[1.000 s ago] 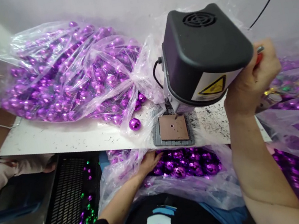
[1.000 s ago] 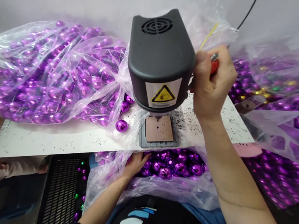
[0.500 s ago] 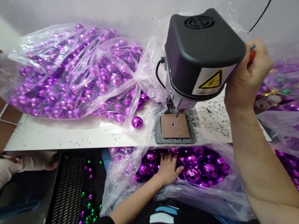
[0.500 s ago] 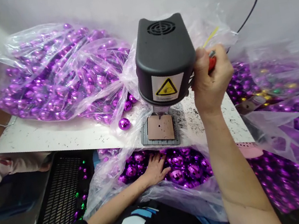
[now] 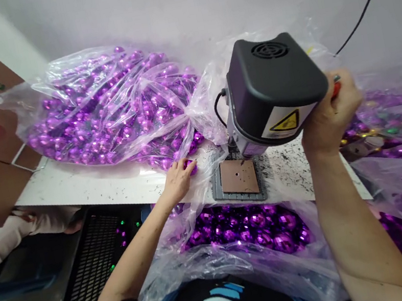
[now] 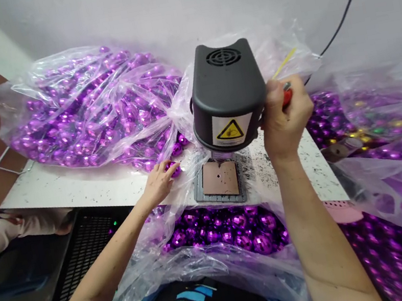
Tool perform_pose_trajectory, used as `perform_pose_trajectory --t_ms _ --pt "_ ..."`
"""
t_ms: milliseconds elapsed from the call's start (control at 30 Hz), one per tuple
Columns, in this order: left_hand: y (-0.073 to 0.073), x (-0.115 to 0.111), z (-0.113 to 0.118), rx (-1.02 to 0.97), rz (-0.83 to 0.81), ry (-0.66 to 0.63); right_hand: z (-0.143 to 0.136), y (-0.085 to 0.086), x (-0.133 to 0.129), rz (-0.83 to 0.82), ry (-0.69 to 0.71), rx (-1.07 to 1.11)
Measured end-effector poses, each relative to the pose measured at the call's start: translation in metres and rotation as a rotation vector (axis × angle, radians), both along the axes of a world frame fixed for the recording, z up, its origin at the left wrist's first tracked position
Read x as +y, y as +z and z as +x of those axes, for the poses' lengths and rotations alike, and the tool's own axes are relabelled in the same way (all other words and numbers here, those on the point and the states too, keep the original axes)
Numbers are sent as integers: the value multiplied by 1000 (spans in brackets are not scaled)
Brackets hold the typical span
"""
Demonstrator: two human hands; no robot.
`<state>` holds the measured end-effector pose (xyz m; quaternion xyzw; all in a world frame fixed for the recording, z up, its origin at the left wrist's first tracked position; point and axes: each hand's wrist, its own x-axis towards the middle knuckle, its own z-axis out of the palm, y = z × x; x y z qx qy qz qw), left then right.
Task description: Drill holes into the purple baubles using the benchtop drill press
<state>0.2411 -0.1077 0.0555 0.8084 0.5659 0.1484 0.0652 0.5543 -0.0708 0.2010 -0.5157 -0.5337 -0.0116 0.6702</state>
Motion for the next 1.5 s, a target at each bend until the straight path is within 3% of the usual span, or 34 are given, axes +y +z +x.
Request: perform_pose_trajectory --t_ms 67,167,300,367,433,500,633,867,1033,1200,1500 --pt "-6 11 -1 -57 -35 -14 0 3 -2 -5 16 6" --pt "2 13 4 -424 -151 53 -1 5 -3 -17 44 15" --pt "19 2 27 -1024 -574 30 -3 4 -2 -4 37 31" --pt "19 -1 44 -1177 -778 10 -4 3 -2 1 35 36" --pt "12 -2 61 -1236 -878 28 -4 3 -3 -4 39 27" --pt "4 0 75 -1221 -890 43 -4 4 -5 -15 52 11" --pt "-5 5 94 -1056 -765 15 -2 5 -6 -25 65 -3" --pt "-8 2 113 -601 -306 -123 -2 4 -2 5 64 23" --pt "-12 -9 127 -371 -115 -154 -3 4 -4 8 70 29" --pt "-22 -14 140 -421 -31 -98 -3 4 -5 4 74 25" --pt "-36 -18 140 -503 -3 -140 -5 3 -10 29 28 3"
